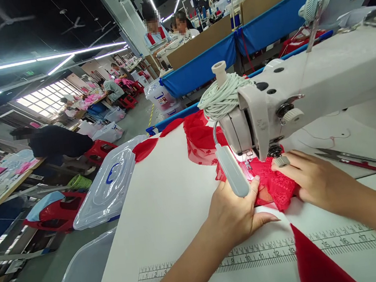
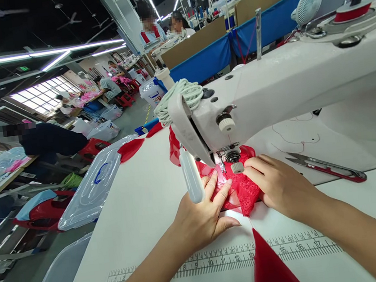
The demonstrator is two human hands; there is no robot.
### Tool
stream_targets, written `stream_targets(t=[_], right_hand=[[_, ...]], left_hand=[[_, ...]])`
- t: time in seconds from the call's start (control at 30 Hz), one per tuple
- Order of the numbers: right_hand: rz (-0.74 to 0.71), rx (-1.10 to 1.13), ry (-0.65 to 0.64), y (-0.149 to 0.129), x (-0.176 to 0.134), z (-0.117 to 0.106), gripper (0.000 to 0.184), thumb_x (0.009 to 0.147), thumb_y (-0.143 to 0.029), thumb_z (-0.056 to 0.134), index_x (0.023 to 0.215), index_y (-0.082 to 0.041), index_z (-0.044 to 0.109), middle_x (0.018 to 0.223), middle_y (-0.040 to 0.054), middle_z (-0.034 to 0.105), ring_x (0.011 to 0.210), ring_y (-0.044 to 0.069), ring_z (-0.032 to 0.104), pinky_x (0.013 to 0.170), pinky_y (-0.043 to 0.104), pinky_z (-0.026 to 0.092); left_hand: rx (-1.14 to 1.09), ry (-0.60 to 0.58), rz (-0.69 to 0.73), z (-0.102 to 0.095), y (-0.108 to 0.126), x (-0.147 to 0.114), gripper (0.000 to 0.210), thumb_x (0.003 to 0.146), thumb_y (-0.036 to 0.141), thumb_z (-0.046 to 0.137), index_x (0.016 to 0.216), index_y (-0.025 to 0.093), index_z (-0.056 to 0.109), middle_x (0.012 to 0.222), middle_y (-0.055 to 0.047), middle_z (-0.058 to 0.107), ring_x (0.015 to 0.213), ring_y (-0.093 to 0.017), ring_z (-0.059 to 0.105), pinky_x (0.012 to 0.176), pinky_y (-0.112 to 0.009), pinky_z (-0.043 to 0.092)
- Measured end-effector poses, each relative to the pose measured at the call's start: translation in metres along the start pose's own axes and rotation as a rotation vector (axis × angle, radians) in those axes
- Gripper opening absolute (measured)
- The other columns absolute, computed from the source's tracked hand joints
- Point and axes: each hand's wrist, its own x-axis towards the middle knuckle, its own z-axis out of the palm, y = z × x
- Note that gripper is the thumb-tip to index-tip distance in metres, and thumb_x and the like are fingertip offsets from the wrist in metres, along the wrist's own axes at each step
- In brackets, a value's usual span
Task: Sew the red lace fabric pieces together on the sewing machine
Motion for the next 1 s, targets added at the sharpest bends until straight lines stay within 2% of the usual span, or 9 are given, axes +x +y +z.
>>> stream_targets(t=[0.07, 0.13, 0.23, 0.33, 0.43, 0.63, 0.83, 1.0], right_hand=[[-0.024, -0.072, 0.027, -0.002, 0.002, -0.003, 0.036, 0.061, 0.007, 0.041, 0.081, -0.018, 0.058, 0.088, 0.0078, 0.061, 0.077, 0.022, 0.055, 0.065, 0.032, 0.044], [-0.042, -0.113, 0.063, -0.004, 0.002, -0.004, 0.043, 0.062, 0.007, 0.04, 0.089, -0.018, 0.061, 0.095, 0.0075, 0.065, 0.078, 0.021, 0.058, 0.062, 0.031, 0.042], [-0.068, -0.056, 0.081, -0.006, -0.001, -0.001, 0.053, 0.062, 0.009, 0.037, 0.098, -0.02, 0.062, 0.094, 0.0033, 0.069, 0.075, 0.018, 0.059, 0.058, 0.03, 0.039], [-0.062, -0.023, 0.055, -0.006, -0.006, 0.004, 0.044, 0.063, 0.009, 0.036, 0.085, -0.021, 0.06, 0.085, 0.0017, 0.067, 0.064, 0.016, 0.054, 0.053, 0.03, 0.033], [-0.012, -0.061, 0.044, -0.005, -0.007, 0.005, 0.038, 0.065, 0.009, 0.036, 0.077, -0.02, 0.057, 0.075, 0.0007, 0.059, 0.058, 0.015, 0.048, 0.051, 0.031, 0.028], [-0.037, -0.096, 0.049, -0.006, 0.0, -0.003, 0.035, 0.059, 0.01, 0.037, 0.07, -0.02, 0.051, 0.067, -0.0017, 0.05, 0.051, 0.013, 0.041, 0.049, 0.031, 0.023], [-0.055, -0.129, 0.067, -0.006, 0.003, -0.005, 0.035, 0.055, 0.009, 0.036, 0.07, -0.021, 0.049, 0.065, -0.0022, 0.05, 0.048, 0.012, 0.041, 0.047, 0.029, 0.023], [-0.046, -0.132, 0.06, -0.006, 0.002, -0.004, 0.035, 0.057, 0.01, 0.035, 0.069, -0.021, 0.046, 0.065, -0.003, 0.048, 0.048, 0.012, 0.04, 0.046, 0.029, 0.023]], left_hand=[[0.001, -0.003, 0.007, 0.0, 0.001, -0.001, 0.086, 0.096, 0.075, 0.016, 0.138, 0.013, 0.059, 0.111, -0.02, 0.069, 0.103, -0.032, 0.066, 0.078, -0.043, 0.059], [0.006, 0.011, 0.022, -0.001, 0.003, -0.001, 0.087, 0.097, 0.073, 0.015, 0.136, 0.01, 0.06, 0.119, -0.022, 0.067, 0.106, -0.032, 0.065, 0.082, -0.044, 0.058], [0.027, 0.025, 0.017, -0.001, 0.006, -0.001, 0.088, 0.097, 0.074, 0.015, 0.133, 0.009, 0.062, 0.12, -0.022, 0.067, 0.104, -0.032, 0.066, 0.081, -0.043, 0.058], [0.045, 0.035, -0.007, -0.002, 0.006, -0.001, 0.087, 0.096, 0.076, 0.017, 0.132, 0.012, 0.063, 0.115, -0.02, 0.069, 0.1, -0.032, 0.067, 0.077, -0.042, 0.058], [0.044, 0.05, 0.009, -0.005, 0.003, -0.001, 0.082, 0.096, 0.075, 0.02, 0.129, 0.015, 0.065, 0.115, -0.018, 0.069, 0.098, -0.03, 0.068, 0.078, -0.041, 0.058], [0.068, 0.021, 0.028, -0.009, 0.001, 0.0, 0.076, 0.097, 0.073, 0.027, 0.13, 0.017, 0.066, 0.118, -0.018, 0.068, 0.097, -0.029, 0.067, 0.077, -0.039, 0.057], [0.063, 0.041, 0.026, -0.009, 0.001, 0.0, 0.076, 0.097, 0.073, 0.028, 0.128, 0.016, 0.067, 0.117, -0.018, 0.069, 0.097, -0.029, 0.067, 0.079, -0.04, 0.056], [0.075, 0.025, 0.027, -0.008, -0.002, 0.001, 0.075, 0.097, 0.073, 0.029, 0.129, 0.017, 0.066, 0.117, -0.018, 0.068, 0.095, -0.028, 0.067, 0.079, -0.04, 0.056]])
